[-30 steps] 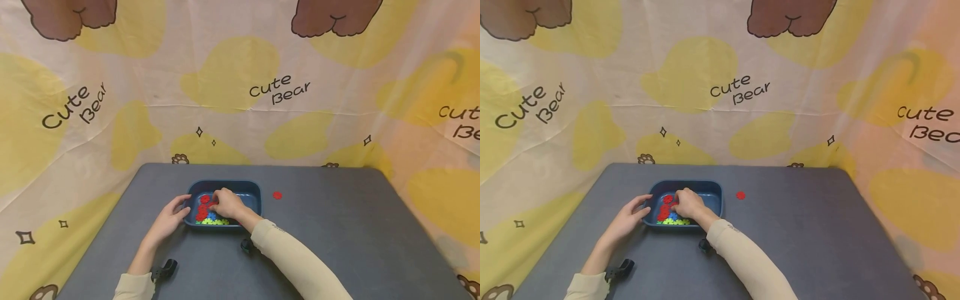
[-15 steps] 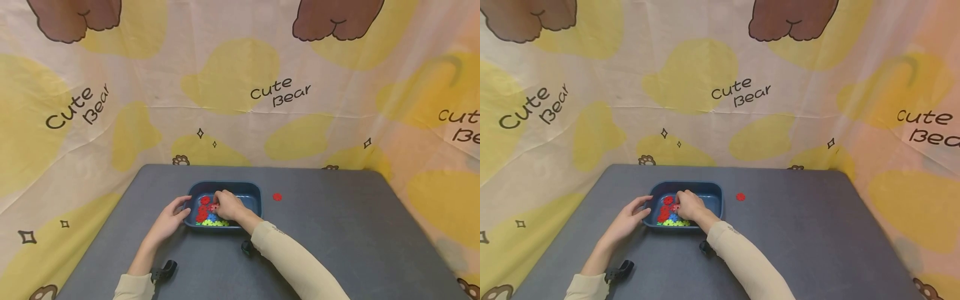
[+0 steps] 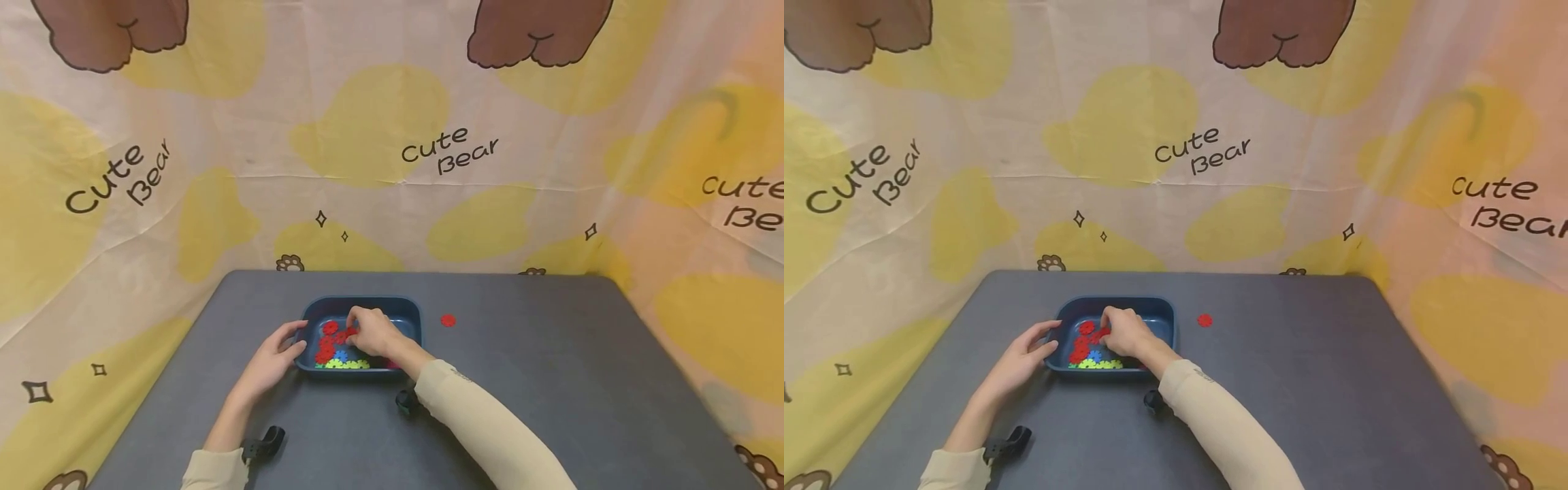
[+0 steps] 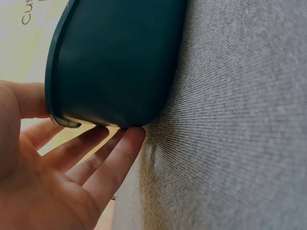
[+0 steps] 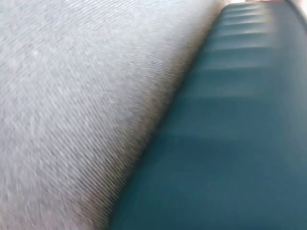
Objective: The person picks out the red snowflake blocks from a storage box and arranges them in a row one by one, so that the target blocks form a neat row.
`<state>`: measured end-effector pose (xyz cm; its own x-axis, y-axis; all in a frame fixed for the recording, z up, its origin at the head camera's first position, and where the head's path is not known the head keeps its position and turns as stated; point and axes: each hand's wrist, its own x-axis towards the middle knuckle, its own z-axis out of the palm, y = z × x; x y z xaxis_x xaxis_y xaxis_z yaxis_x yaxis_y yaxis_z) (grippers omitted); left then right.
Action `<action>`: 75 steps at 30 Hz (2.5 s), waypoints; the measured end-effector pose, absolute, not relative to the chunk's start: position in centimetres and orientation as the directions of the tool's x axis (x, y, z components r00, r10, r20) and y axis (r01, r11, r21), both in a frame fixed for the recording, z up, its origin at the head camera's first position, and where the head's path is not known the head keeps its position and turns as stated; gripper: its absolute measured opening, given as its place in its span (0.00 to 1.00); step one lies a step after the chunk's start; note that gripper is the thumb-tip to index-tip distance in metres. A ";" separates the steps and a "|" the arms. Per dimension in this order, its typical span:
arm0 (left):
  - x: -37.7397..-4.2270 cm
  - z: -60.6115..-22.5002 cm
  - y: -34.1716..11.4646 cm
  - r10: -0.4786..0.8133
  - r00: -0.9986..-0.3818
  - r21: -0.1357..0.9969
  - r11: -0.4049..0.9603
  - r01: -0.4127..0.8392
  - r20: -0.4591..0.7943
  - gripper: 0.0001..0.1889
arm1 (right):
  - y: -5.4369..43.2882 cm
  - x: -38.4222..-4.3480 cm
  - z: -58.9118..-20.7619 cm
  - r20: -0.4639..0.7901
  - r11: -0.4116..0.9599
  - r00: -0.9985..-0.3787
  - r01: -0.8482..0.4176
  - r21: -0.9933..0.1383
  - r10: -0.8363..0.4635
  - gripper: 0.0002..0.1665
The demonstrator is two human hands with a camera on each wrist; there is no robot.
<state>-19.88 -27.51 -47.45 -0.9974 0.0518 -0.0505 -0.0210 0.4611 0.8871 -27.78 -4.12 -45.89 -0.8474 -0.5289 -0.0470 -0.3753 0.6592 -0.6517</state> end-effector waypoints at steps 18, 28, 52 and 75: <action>-19.8 -46.8 -27.5 0.046 -0.997 0.877 0.480 -0.025 -0.054 0.27 | -0.9 -26.4 -42.7 0.019 0.562 -0.809 -0.425 -0.710 -0.587 0.13; -20.0 -47.0 -27.5 0.052 -0.997 0.877 0.479 -0.018 -0.048 0.27 | 2.2 -25.7 -42.0 0.092 0.522 -0.804 -0.463 -0.716 -0.587 0.13; -19.9 -47.2 -27.6 0.065 -0.997 0.875 0.484 0.001 -0.035 0.26 | 10.7 -27.2 -42.8 0.253 0.543 -0.886 -0.442 -0.714 -0.390 0.13; -19.6 -47.1 -27.6 0.061 -0.997 0.886 0.463 -0.005 -0.037 0.27 | 16.1 -30.8 -47.8 0.125 0.659 -0.967 -0.242 -0.712 -0.220 0.16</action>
